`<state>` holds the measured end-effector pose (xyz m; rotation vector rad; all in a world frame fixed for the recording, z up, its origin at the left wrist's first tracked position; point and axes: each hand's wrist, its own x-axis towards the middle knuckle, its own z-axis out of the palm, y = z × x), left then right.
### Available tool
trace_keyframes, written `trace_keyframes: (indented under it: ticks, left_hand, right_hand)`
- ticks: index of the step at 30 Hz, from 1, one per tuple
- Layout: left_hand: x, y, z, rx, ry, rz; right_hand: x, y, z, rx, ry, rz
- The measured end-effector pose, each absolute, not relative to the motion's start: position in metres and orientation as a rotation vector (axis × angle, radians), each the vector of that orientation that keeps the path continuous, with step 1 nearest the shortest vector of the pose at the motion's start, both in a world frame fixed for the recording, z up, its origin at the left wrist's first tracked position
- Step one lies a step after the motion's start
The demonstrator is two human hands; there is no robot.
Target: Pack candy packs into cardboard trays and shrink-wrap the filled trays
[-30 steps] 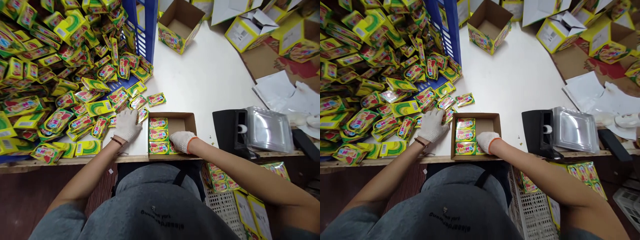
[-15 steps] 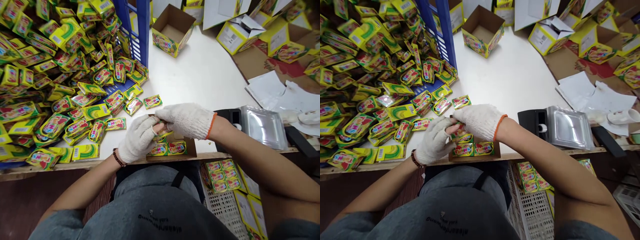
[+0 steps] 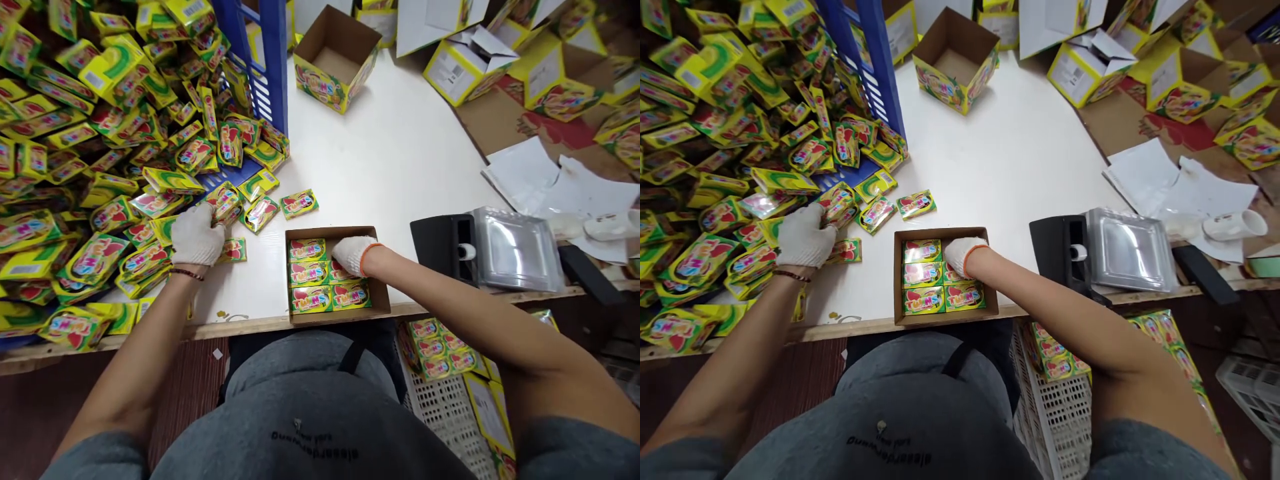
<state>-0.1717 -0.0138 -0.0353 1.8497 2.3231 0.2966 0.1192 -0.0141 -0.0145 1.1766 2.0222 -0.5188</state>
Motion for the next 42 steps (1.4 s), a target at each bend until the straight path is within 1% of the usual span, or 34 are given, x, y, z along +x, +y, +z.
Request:
trace_keyframes:
  ticks: [3,6,8,10,12,14,15,17,18,20,24,26,28,31,37,42]
  left_hand:
    - [-0.168,-0.027,-0.036,1.733,2.209,0.632]
    - [-0.149,-0.042,-0.03,1.453,1.783,0.98]
    - [-0.131,-0.05,-0.022,1.241,1.487,1.059]
    - [-0.114,-0.056,-0.013,1.179,1.32,1.085]
    - [-0.098,-0.06,-0.004,1.288,1.267,1.095]
    - [-0.086,-0.061,0.004,1.487,1.291,1.078]
    - [-0.08,-0.061,0.007,1.61,1.331,1.05]
    - [-0.069,-0.061,0.012,1.868,1.406,0.941]
    - [-0.064,-0.06,0.014,1.981,1.42,0.869]
    - [-0.054,-0.061,0.016,2.117,1.417,0.749]
    - [-0.042,-0.069,0.01,2.232,1.52,0.578]
    - [-0.037,-0.077,0.002,2.388,1.475,0.309]
    - [-0.032,-0.086,-0.006,2.554,1.333,0.01]
    - [-0.025,-0.096,-0.015,2.665,1.226,-0.233]
    - [-0.025,-0.097,-0.014,2.672,1.191,-0.355]
    - [-0.026,-0.095,-0.011,2.681,1.171,-0.416]
  right_hand:
    - [0.122,-0.022,-0.019,1.255,2.004,-0.492]
    - [0.124,-0.023,-0.024,1.247,2.011,-0.527]
    - [0.126,-0.018,-0.021,1.218,2.029,-0.562]
    - [0.13,-0.013,-0.008,1.242,2.089,-0.622]
    - [0.134,-0.011,0.015,1.39,2.295,-0.659]
    - [0.136,-0.015,0.044,1.573,2.629,-0.552]
    - [0.135,-0.018,0.057,1.599,2.783,-0.431]
    - [0.132,-0.025,0.081,1.433,2.917,-0.169]
    - [0.129,-0.028,0.089,1.312,2.885,-0.087]
    - [0.127,-0.03,0.097,1.168,2.701,-0.024]
    - [0.134,-0.02,0.08,1.207,2.356,-0.112]
    - [0.137,-0.015,0.063,1.222,2.273,-0.168]
    - [0.135,-0.015,0.047,1.272,2.209,-0.182]
    - [0.128,-0.022,0.029,1.353,2.163,-0.163]
    - [0.132,-0.033,0.01,1.364,2.221,-0.112]
    - [0.136,-0.03,0.01,1.319,2.294,-0.076]
